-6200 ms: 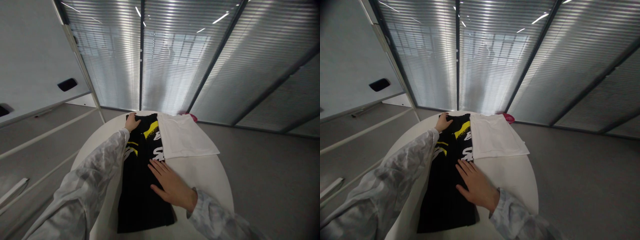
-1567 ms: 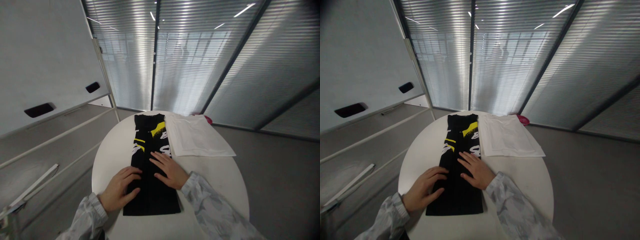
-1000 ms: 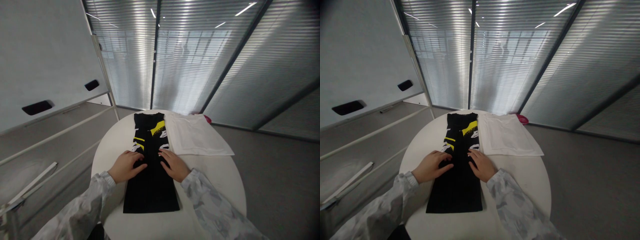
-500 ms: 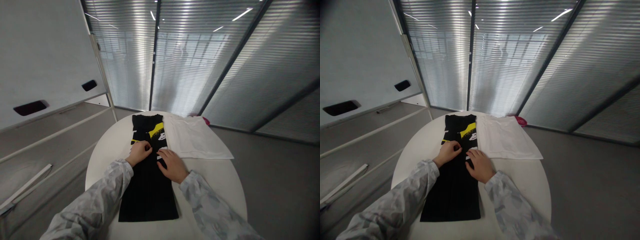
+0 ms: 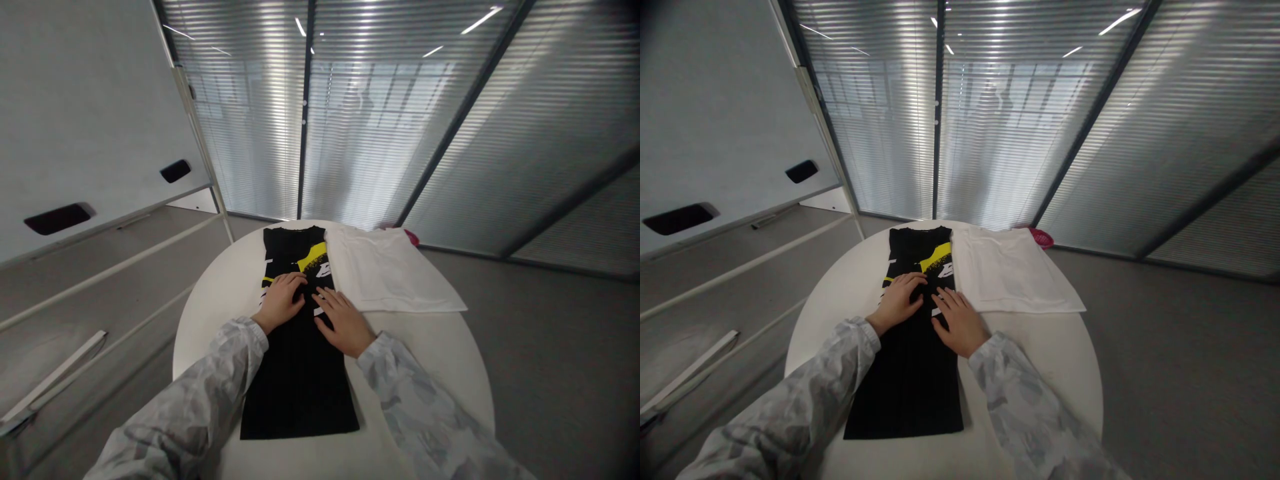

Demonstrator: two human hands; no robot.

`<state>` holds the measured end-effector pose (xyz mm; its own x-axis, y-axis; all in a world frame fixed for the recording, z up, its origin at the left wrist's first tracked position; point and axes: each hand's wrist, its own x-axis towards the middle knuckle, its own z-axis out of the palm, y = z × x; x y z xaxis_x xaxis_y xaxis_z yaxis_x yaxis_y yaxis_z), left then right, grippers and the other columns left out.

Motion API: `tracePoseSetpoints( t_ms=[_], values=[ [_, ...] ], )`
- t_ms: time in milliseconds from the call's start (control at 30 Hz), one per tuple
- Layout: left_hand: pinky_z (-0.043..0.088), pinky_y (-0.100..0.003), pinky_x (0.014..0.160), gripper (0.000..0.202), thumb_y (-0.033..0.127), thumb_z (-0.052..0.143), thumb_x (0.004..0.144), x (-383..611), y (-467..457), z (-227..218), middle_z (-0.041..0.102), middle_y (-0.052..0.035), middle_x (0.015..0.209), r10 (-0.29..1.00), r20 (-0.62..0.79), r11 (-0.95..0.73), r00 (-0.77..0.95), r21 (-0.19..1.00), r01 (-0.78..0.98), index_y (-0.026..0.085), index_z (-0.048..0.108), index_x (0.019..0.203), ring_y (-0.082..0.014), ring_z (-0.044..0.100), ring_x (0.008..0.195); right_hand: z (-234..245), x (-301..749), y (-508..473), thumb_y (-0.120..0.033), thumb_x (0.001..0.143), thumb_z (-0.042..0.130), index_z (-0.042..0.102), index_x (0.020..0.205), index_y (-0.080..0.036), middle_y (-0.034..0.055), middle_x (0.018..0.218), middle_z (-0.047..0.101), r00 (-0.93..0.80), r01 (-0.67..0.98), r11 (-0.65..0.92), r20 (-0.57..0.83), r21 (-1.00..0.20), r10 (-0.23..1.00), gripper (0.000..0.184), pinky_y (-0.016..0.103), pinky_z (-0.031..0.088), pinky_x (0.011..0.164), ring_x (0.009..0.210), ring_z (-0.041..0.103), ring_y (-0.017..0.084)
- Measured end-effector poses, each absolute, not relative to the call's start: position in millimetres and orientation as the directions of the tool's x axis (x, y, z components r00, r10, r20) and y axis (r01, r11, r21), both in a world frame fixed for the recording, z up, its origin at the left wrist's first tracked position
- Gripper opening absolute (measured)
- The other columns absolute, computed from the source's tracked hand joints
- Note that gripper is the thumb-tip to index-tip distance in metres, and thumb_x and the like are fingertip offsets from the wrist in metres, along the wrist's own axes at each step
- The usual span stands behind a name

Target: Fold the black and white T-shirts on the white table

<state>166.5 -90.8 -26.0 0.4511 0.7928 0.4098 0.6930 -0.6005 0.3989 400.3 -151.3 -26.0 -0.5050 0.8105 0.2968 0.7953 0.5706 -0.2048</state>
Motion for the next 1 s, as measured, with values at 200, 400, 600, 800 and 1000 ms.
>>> tracePoseSetpoints(
  t_ms=[200, 400, 600, 800, 1000],
  values=[
    [0.024, -0.051, 0.135, 0.063, 0.038, 0.049, 0.108, 161.4, -86.1, -41.2, 0.041, -0.0106, 0.174, 0.792, 0.255, -0.609, 0.554, 0.272, 0.745, 0.019, 0.043, 0.167, -0.0277, 0.035, 0.163, -34.4, 403.8, -148.8, -0.039, 0.108, 0.051, 0.043, 0.168, -0.020, 0.0113, 0.176, 0.037, -0.530, 0.802, 0.573, 0.242, -0.167, 0.813, 0.063, 0.055, 0.031, 0.132, 0.162, 0.035, 0.030],
    [0.022, -0.052, 0.136, 0.075, 0.053, 0.046, 0.108, 163.5, -86.5, -45.3, 0.033, -0.0129, 0.177, 0.834, 0.237, -0.544, 0.498, 0.206, 0.813, 0.015, 0.033, 0.172, -0.0304, 0.030, 0.165, -37.0, 404.8, -148.7, -0.043, 0.109, 0.049, 0.037, 0.171, -0.021, 0.0106, 0.178, 0.033, -0.543, 0.806, 0.577, 0.221, -0.134, 0.810, 0.066, 0.055, 0.028, 0.133, 0.164, 0.031, 0.030],
    [0.025, -0.053, 0.135, 0.065, 0.043, 0.044, 0.111, 161.6, -84.3, -47.0, 0.031, -0.0085, 0.179, 0.842, 0.237, -0.531, 0.484, 0.206, 0.822, 0.024, 0.034, 0.173, -0.0285, 0.031, 0.165, -40.4, 405.7, -148.3, -0.044, 0.110, 0.048, 0.035, 0.172, -0.022, 0.0100, 0.178, 0.030, -0.542, 0.813, 0.571, 0.208, -0.117, 0.814, 0.067, 0.055, 0.026, 0.134, 0.165, 0.030, 0.031],
    [0.020, -0.057, 0.136, 0.066, 0.052, 0.041, 0.113, 158.8, -87.2, -41.3, 0.031, -0.0092, 0.179, 0.827, 0.201, -0.560, 0.524, 0.225, 0.797, 0.023, 0.035, 0.172, -0.0294, 0.027, 0.166, -35.4, 404.9, -152.7, -0.044, 0.110, 0.048, 0.036, 0.171, -0.020, 0.0115, 0.179, 0.028, -0.553, 0.807, 0.578, 0.191, -0.122, 0.811, 0.067, 0.056, 0.024, 0.135, 0.166, 0.027, 0.030],
    [0.022, -0.056, 0.135, 0.088, 0.062, 0.058, 0.104, 129.9, -129.2, -24.8, 0.027, -0.0162, 0.179, 0.680, 0.234, -0.727, 0.695, 0.333, 0.600, 0.022, 0.025, 0.175, -0.0317, 0.029, 0.165, -20.4, 420.9, -179.8, -0.036, 0.104, 0.058, 0.049, 0.162, -0.020, 0.0152, 0.171, 0.043, -0.656, 0.675, 0.702, 0.251, -0.228, 0.712, 0.061, 0.057, 0.031, 0.132, 0.158, 0.041, 0.031]
  ],
)
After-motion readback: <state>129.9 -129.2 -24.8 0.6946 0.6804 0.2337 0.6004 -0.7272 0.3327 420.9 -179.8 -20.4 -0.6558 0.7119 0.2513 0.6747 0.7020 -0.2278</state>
